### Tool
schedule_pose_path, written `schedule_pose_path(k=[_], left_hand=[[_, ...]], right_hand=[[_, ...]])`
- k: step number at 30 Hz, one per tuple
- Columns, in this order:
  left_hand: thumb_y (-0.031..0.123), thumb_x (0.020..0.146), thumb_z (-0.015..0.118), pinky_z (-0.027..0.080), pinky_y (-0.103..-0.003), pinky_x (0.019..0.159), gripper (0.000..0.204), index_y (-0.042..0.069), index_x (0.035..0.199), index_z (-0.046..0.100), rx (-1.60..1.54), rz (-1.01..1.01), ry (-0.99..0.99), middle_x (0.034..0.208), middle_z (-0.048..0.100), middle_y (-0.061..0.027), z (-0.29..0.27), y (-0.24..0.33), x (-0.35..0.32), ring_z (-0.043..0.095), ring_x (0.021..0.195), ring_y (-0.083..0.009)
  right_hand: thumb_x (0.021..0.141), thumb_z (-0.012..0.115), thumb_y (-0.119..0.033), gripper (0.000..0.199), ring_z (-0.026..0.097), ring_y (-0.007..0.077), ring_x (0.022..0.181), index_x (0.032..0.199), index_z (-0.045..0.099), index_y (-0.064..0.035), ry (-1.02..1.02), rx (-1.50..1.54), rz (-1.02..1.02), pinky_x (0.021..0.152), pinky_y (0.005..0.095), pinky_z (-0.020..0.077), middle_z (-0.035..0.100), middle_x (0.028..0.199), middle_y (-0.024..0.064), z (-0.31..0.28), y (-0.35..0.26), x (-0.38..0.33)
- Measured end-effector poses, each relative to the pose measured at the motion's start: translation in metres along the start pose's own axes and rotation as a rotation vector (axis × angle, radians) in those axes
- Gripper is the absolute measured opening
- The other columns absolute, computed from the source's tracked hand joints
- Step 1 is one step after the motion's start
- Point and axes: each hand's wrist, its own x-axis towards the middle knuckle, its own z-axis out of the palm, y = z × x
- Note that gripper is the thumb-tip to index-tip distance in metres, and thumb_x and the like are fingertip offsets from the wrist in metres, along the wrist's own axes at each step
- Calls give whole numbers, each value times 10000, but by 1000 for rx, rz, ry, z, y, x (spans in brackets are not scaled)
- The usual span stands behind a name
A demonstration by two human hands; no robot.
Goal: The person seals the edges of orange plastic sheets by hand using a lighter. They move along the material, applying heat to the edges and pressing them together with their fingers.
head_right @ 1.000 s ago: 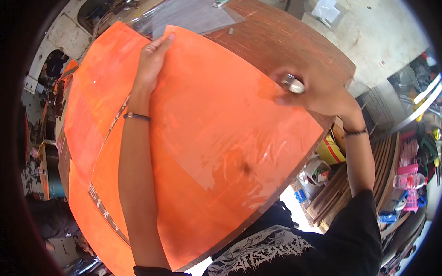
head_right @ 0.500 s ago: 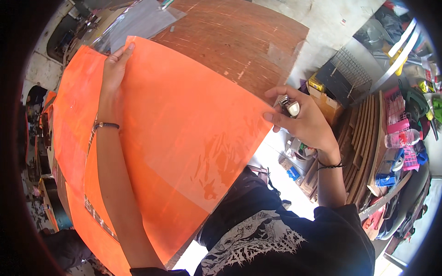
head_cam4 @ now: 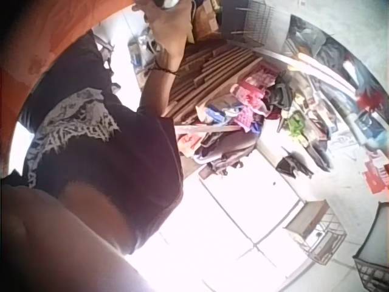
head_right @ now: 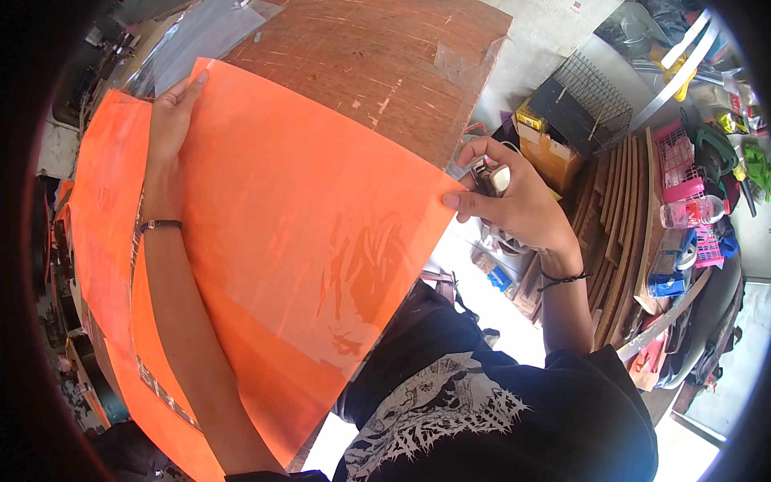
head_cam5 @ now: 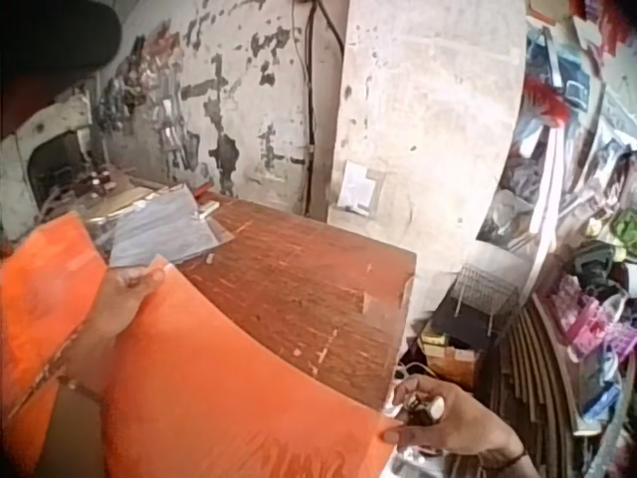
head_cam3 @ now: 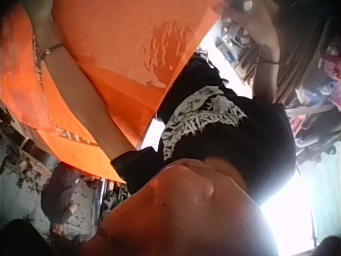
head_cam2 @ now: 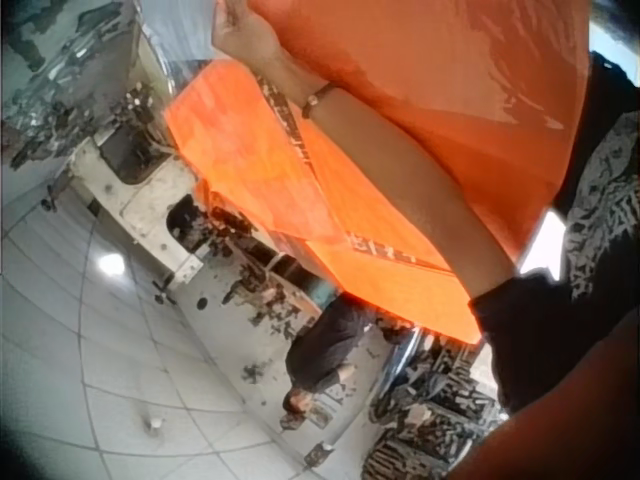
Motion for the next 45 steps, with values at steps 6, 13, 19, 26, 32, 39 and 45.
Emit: schedule_pose_path(k=[6,13,19,26,32,39,45], left_hand=[[315,919,631,469,-229,736,357,0,1077,687,14,137,13,873,684,0,2,-9,1,576,789,-52],[334,889,640,450,-271,627,356,-1,1000,690,217,209,180,697,636,-15,6,-6,-7,514,641,-70],[353,887,640,448,-292,608,345,18,956,690,347,216,176,657,600,-70,3,1,-17,519,597,-130],[347,901,620,449,-330,621,323,34,957,676,377,351,233,665,598,-96,10,-17,-10,510,599,-172],[380,923,594,368,-241,601,387,1,983,642,353,337,198,665,445,38,7,-21,-3,388,640,-59],[341,947,562,379,-280,607,342,9,892,622,294,329,145,672,473,17,7,-11,-14,420,651,-88],[285,955,542,398,-316,604,336,-9,799,583,317,369,132,638,483,-20,11,2,-26,447,629,-123]], right_hand=[[771,794,-138,369,578,42,604,1028,533,-98,14,41,76,460,167,356,590,707,-22,2,0,0],[765,798,-124,384,558,35,567,1035,528,-84,10,88,24,450,160,326,580,693,-18,6,5,-3],[756,810,-143,419,562,44,552,1050,520,-72,39,79,24,440,158,312,565,691,-17,9,6,-4],[1012,423,-392,418,548,87,551,1220,400,-30,88,196,-45,541,231,486,572,762,45,7,24,-8],[1008,315,-498,606,472,105,601,1327,343,17,-26,300,100,567,254,437,502,825,43,4,80,-57],[971,515,-416,493,494,91,560,1249,409,-23,-416,467,231,440,208,370,598,938,135,45,46,-94],[925,589,-441,530,421,55,514,1212,418,-29,-427,557,355,432,189,313,601,945,117,62,42,-93]])
